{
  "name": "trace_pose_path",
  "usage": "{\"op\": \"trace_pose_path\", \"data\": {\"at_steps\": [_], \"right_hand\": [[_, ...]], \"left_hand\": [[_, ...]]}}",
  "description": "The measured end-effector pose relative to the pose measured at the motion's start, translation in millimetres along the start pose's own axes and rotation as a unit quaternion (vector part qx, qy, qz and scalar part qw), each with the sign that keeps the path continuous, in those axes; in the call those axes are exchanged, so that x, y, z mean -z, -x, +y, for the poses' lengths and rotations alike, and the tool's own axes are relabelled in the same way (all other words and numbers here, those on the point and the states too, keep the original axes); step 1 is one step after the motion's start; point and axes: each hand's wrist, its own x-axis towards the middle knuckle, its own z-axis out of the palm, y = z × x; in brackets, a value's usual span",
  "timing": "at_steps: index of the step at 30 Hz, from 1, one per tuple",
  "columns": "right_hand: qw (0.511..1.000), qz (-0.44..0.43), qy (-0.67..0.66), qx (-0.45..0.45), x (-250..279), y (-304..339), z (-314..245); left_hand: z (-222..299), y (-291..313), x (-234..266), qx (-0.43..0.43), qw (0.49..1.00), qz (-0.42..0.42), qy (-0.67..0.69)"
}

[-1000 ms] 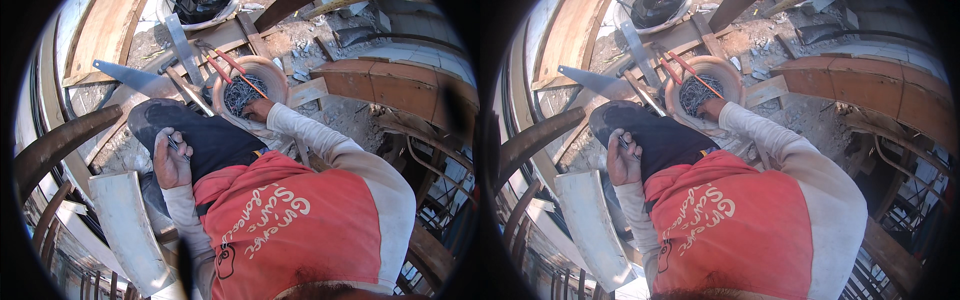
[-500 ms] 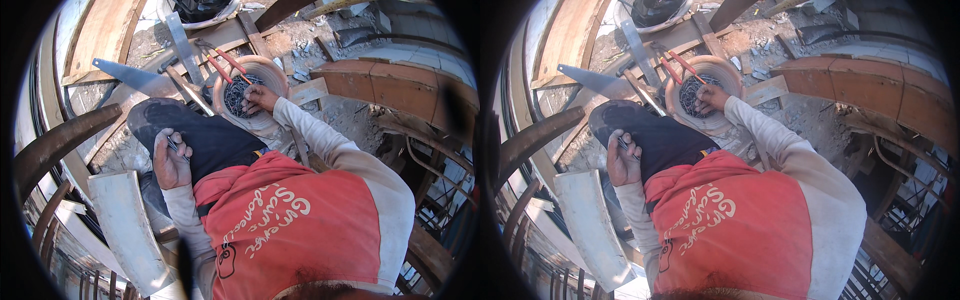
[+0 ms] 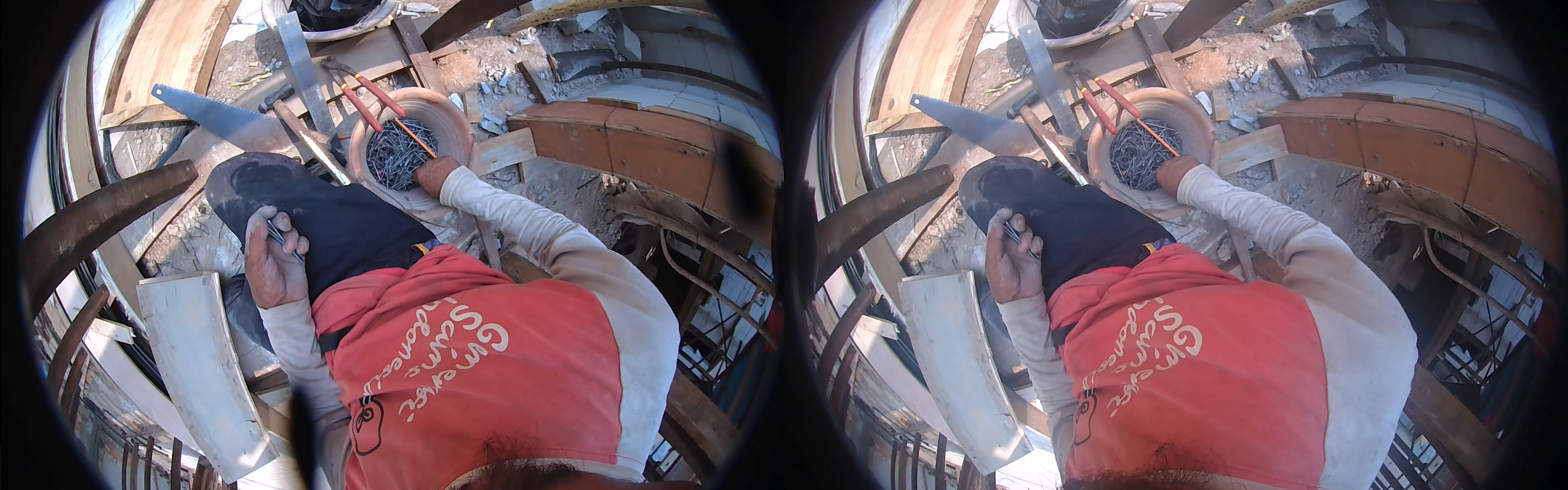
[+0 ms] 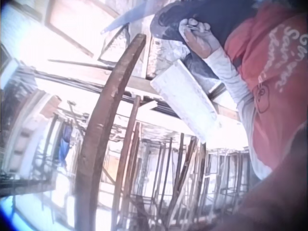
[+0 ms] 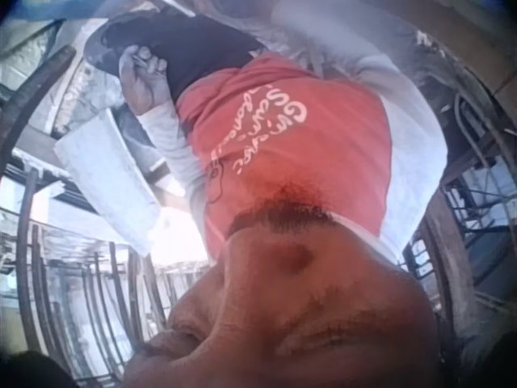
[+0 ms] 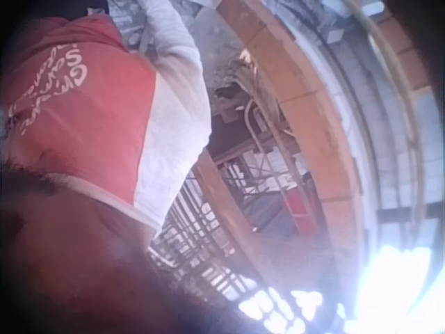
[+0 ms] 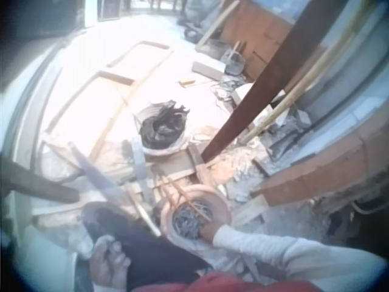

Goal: The person prepares wooden boards by using a saw to cut a notch, hammering nails into the boards, and using pliers to pull out or adjust nails.

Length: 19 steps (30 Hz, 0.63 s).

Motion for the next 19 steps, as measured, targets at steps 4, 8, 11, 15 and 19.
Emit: {"op": "trace_pose_path", "data": {"at_steps": [4, 8, 11, 15, 19], "right_hand": [[1.000, 0.003, 0.003, 0.010, -1, 2, -2], [0.998, -0.049, 0.018, 0.024, 16, 3, 10], [0.997, -0.058, 0.030, 0.031, 17, 1, 12], [0.993, -0.082, 0.037, 0.069, 33, -2, 15], [0.989, -0.122, 0.021, 0.075, 50, -3, 20]], "left_hand": [[0, 1, 3, -0.008, 1.000, 0.002, 0.003], [0, 2, 0, -0.004, 1.000, 0.018, -0.005], [1, 1, -1, -0.005, 1.000, -0.002, -0.019], [2, 1, 3, -0.010, 1.000, 0.006, -0.008], [2, 1, 5, -0.018, 1.000, 0.003, -0.009]]}}
